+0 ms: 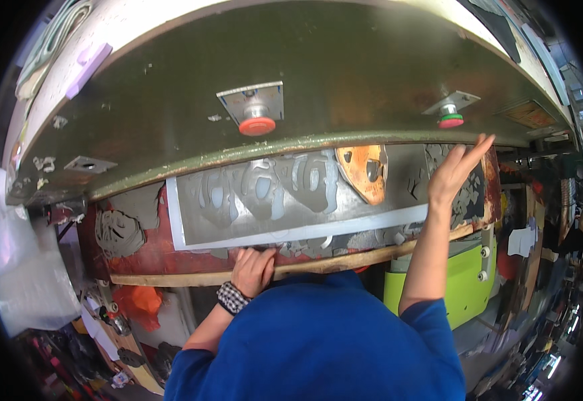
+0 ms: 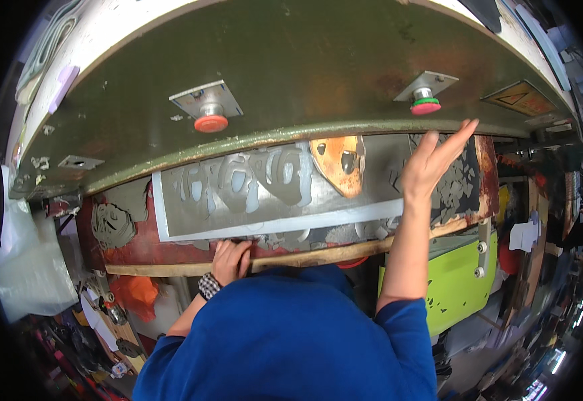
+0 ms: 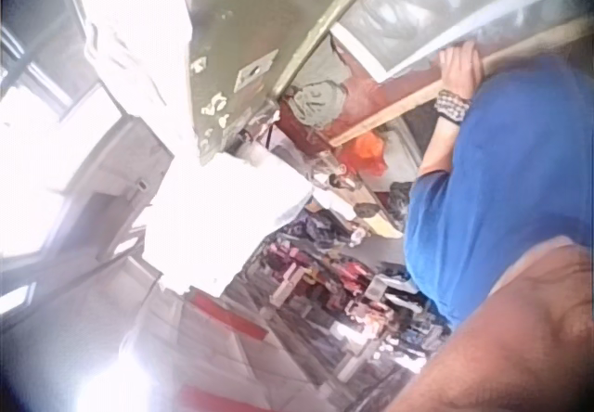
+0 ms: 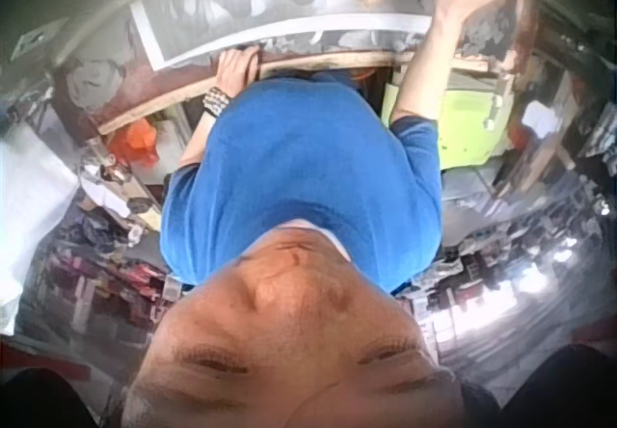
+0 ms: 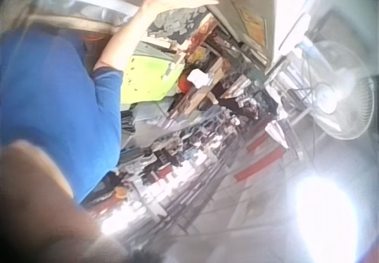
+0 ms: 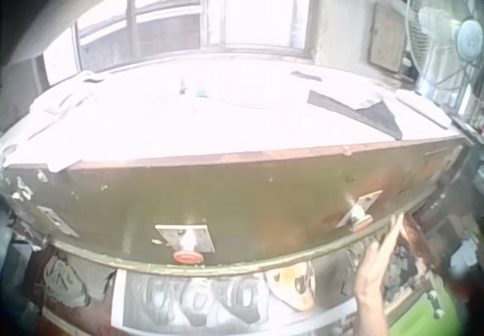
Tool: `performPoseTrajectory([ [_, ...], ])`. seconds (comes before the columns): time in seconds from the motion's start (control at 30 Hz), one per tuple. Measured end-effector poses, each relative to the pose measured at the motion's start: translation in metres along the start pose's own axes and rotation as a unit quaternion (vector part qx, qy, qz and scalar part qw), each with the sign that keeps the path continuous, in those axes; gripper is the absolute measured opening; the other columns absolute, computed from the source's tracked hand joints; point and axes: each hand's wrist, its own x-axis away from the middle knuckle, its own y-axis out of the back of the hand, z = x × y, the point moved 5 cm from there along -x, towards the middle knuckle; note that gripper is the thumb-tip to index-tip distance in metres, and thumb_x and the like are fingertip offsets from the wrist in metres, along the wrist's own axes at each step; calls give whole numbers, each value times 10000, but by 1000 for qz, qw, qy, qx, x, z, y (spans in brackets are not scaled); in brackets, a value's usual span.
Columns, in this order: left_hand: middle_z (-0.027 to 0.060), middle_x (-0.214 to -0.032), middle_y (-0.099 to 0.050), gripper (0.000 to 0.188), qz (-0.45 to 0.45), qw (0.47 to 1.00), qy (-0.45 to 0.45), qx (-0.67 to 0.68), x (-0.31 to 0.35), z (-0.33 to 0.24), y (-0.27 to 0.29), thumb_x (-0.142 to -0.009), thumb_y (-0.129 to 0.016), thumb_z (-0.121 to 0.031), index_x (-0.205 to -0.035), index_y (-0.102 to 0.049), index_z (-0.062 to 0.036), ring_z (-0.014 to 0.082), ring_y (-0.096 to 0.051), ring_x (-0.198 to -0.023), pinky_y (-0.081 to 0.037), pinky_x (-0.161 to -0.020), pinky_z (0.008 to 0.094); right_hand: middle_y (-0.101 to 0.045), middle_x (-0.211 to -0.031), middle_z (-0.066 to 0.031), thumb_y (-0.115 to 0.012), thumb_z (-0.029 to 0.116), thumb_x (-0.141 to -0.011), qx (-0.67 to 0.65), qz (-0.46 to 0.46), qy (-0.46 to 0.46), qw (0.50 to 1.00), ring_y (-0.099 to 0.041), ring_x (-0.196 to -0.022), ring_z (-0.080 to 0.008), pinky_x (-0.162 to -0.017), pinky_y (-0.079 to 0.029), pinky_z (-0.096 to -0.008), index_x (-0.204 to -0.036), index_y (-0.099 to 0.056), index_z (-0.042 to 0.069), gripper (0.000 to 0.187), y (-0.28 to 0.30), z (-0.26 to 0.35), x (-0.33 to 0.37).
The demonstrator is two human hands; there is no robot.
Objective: The person repeatedly places a metal stencil with cut-out characters onto a press bed, aligns it, and presses a button to activate the machine. The person removes the stencil, clears debris, and repeats the cycle with different stencils throughout the clip.
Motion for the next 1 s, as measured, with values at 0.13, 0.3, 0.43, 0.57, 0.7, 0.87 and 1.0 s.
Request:
performPoseTrajectory([
  [0.13, 100, -747, -578, 218, -55, 998, -35, -14, -46, 25, 10, -773, -658, -7, -989, -632, -5, 267, -552, -696, -425, -664, 375, -45, -1515, -334, -396, 529, -958, 57, -50, 36, 996, -45, -1431, -423, -1160, -48, -480, -1456, -12, -112, 899, -39, 16, -36],
  [0.3, 106, -731, -571, 162, -73, 996, -26, -45, -79, 41, 15, -781, -654, -26, -943, -647, -18, 276, -546, -678, -425, -657, 387, -7, -1539, -297, -432, 486, -964, 33, -85, 31, 995, -28, -1450, -366, -1170, -47, -431, -1467, 48, -78, 895, -48, 0, -27],
  [0.43, 94, -731, -594, 140, -65, 996, -19, -60, -77, 36, 16, -792, -663, -43, -932, -663, -45, 270, -557, -661, -428, -626, 365, -28, -1529, -306, -563, 380, -924, -16, 23, -28, 999, -85, -1433, -411, -1165, -103, -472, -1474, 32, -65, 924, -32, -1, 16],
  [0.57, 61, -766, -581, 159, -57, 995, -22, -75, -65, 18, 9, -766, -710, -118, -918, -700, -71, 255, -557, -727, -433, -663, 362, -604, -1144, -191, -685, 99, -807, -90, 161, -29, 982, -529, -1126, -333, -1026, -364, -445, -1183, -571, -31, 414, -21, 24, 148],
  [0.7, 98, -855, -559, 265, -93, 990, 79, -71, -46, 4, -2, -735, -734, -165, -967, -696, -43, 290, -528, -833, -441, -738, 390, -647, -1051, -144, -686, 116, -780, 11, 289, 5, 957, -551, -1059, -362, -1022, -371, -478, -1106, -635, 15, 345, -14, -3, 204],
  [0.87, 120, -858, -551, 287, -52, 991, 105, -69, -14, -13, -7, -717, -736, -178, -956, -701, -23, 305, -512, -843, -440, -762, 395, -647, -1040, -144, -674, 45, -763, -52, 329, 69, 940, -565, -1007, -343, -964, -409, -470, -955, -675, 6, 195, 19, 22, 195],
  [1.0, 61, -808, -575, 197, 20, 996, 69, -47, -1, -43, -5, -735, -728, -162, -898, -713, -51, 263, -556, -779, -454, -728, 385, -634, -1022, -165, -704, 46, -736, -24, 146, 97, 984, -540, -1020, -376, -944, -402, -467, -1054, -633, -1, 329, 37, 27, 144],
])
